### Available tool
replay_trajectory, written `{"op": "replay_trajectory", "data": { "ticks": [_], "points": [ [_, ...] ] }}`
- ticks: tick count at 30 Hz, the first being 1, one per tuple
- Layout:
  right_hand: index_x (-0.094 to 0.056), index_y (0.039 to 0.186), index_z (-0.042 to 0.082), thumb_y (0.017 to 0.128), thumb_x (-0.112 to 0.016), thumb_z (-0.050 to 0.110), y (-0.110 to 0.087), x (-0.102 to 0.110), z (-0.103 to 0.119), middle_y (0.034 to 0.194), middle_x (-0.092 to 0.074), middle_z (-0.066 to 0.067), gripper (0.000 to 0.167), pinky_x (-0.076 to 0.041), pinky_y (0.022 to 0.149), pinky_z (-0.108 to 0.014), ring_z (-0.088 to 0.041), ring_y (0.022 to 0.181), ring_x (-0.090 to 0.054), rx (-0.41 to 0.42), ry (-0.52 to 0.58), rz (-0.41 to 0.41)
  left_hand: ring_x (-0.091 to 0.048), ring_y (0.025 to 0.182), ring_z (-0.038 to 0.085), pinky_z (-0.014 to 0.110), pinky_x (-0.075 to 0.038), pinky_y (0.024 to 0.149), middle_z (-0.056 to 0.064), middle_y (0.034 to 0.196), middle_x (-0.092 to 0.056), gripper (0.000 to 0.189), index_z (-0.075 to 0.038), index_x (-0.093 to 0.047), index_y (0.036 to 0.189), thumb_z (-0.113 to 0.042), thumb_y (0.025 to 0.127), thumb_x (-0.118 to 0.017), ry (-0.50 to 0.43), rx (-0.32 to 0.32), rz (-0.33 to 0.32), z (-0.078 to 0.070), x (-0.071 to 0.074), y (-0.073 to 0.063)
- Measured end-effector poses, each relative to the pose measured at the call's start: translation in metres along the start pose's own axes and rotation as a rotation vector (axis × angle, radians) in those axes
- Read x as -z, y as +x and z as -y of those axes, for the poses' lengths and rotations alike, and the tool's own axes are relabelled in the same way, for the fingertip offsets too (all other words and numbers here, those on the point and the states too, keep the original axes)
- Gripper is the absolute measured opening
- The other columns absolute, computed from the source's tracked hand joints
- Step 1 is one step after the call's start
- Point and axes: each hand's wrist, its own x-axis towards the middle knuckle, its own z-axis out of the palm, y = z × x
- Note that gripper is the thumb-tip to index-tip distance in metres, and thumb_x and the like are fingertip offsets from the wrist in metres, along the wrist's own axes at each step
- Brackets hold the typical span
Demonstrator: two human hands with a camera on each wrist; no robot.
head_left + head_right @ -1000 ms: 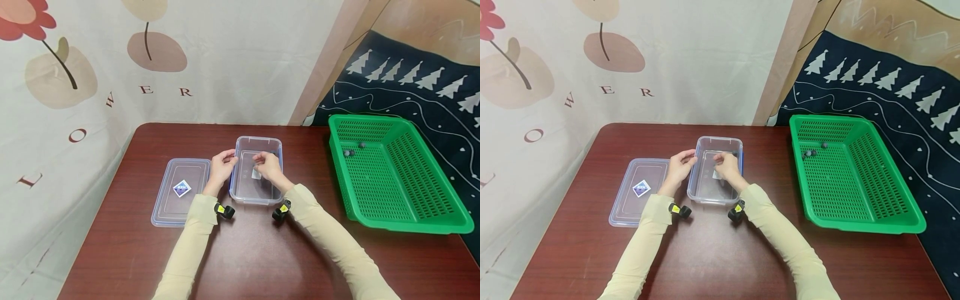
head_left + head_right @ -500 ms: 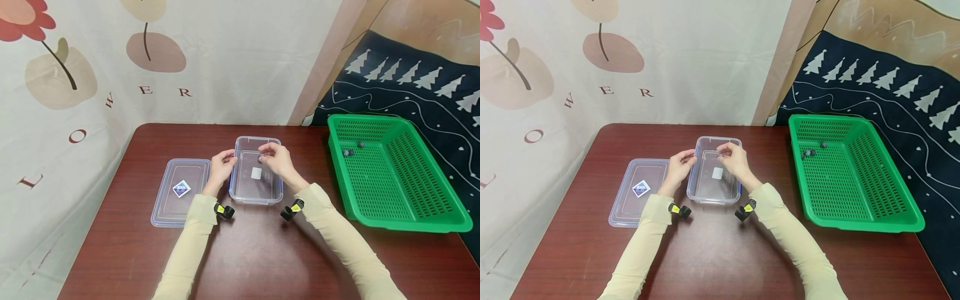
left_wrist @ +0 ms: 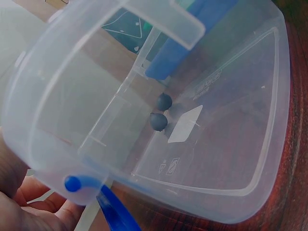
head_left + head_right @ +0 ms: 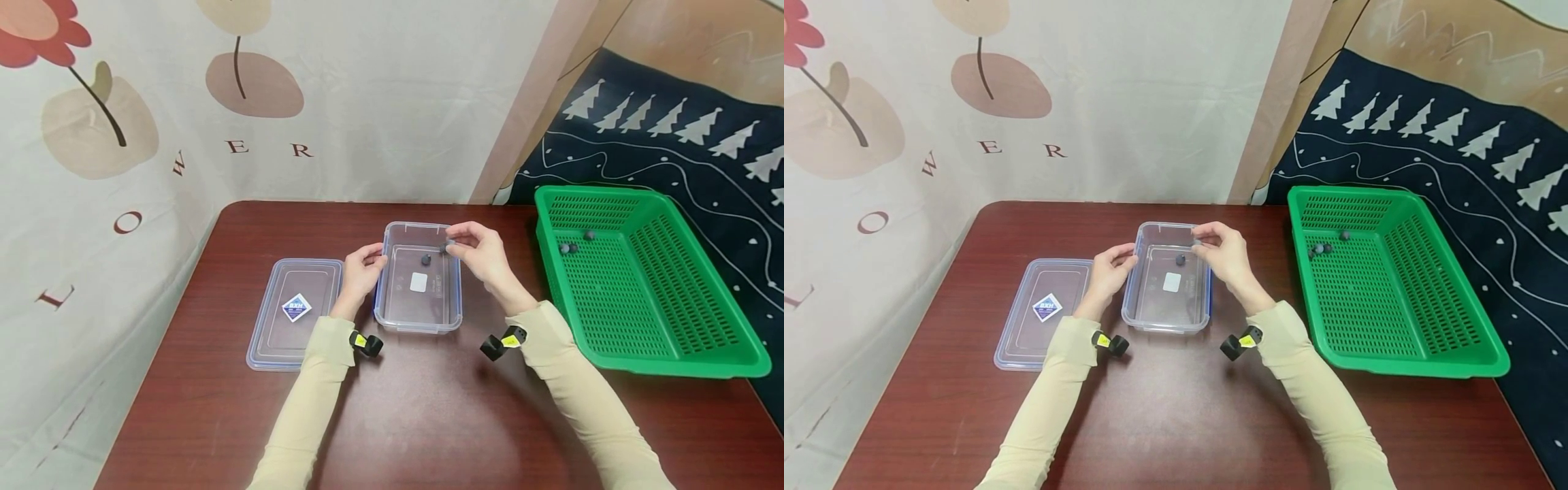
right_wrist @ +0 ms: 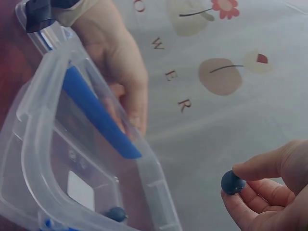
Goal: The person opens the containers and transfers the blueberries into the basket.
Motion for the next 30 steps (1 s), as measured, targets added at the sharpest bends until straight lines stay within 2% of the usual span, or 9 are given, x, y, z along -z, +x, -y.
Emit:
{"op": "replay_trajectory", "data": {
  "ticks": [4, 12, 18, 21, 25, 30],
  "points": [
    [-0.062, 0.111, -0.004, 0.084, -0.065, -0.002, -0.002, 0.013, 0.000, 0.107, -0.063, -0.019, 0.028, -0.051, 0.073, -0.017, -0.019, 0.087, -0.059, -0.009, 0.003, -0.026, -0.062, 0.097, 0.028, 0.034, -0.051, 0.085, 0.019, 0.110, -0.065, 0.030, 0.003, -0.063, 0.116, -0.002, 0.086, -0.062, 0.008, -0.002, 0.000, 0.000, 0.000, 0.000],
    [-0.059, 0.115, -0.002, 0.088, -0.064, 0.006, -0.008, 0.046, 0.002, 0.109, -0.061, -0.014, 0.029, -0.049, 0.083, -0.019, -0.013, 0.091, -0.058, -0.011, -0.032, -0.080, -0.062, 0.096, 0.028, 0.034, -0.051, 0.084, 0.019, 0.109, -0.065, 0.029, 0.003, -0.064, 0.115, -0.001, 0.086, -0.063, -0.001, -0.002, 0.000, 0.001, -0.001, 0.001],
    [-0.058, 0.112, -0.008, 0.086, -0.064, 0.001, -0.014, 0.076, 0.000, 0.095, -0.062, 0.003, 0.028, -0.049, 0.076, -0.012, -0.006, 0.085, -0.058, 0.061, 0.020, -0.150, -0.061, 0.097, 0.028, 0.034, -0.051, 0.085, 0.019, 0.110, -0.065, 0.029, 0.002, -0.064, 0.115, -0.002, 0.087, -0.062, 0.006, 0.006, 0.000, 0.000, 0.000, 0.000],
    [-0.061, 0.109, -0.004, 0.085, -0.065, 0.001, -0.016, 0.090, -0.002, 0.091, -0.062, 0.010, 0.024, -0.048, 0.074, -0.010, -0.003, 0.085, -0.058, 0.059, 0.036, -0.192, -0.061, 0.096, 0.028, 0.034, -0.051, 0.084, 0.019, 0.110, -0.065, 0.029, 0.003, -0.064, 0.115, -0.002, 0.087, -0.062, 0.007, 0.005, -0.001, 0.000, -0.001, 0.001],
    [-0.066, 0.102, 0.006, 0.084, -0.065, -0.002, -0.018, 0.108, -0.005, 0.089, -0.063, 0.012, 0.020, -0.048, 0.072, -0.009, -0.001, 0.084, -0.059, 0.032, 0.091, -0.242, -0.062, 0.096, 0.028, 0.034, -0.051, 0.084, 0.019, 0.109, -0.065, 0.029, 0.003, -0.064, 0.114, -0.001, 0.086, -0.062, 0.004, 0.007, -0.005, 0.000, 0.000, 0.000],
    [-0.067, 0.098, 0.008, 0.083, -0.064, -0.006, -0.022, 0.128, -0.010, 0.086, -0.065, 0.011, 0.021, -0.047, 0.068, -0.008, 0.000, 0.081, -0.060, 0.019, 0.182, -0.289, -0.062, 0.095, 0.027, 0.033, -0.051, 0.083, 0.018, 0.109, -0.065, 0.029, 0.003, -0.064, 0.114, -0.001, 0.086, -0.063, 0.006, 0.012, -0.009, -0.001, 0.000, 0.000]
  ]
}}
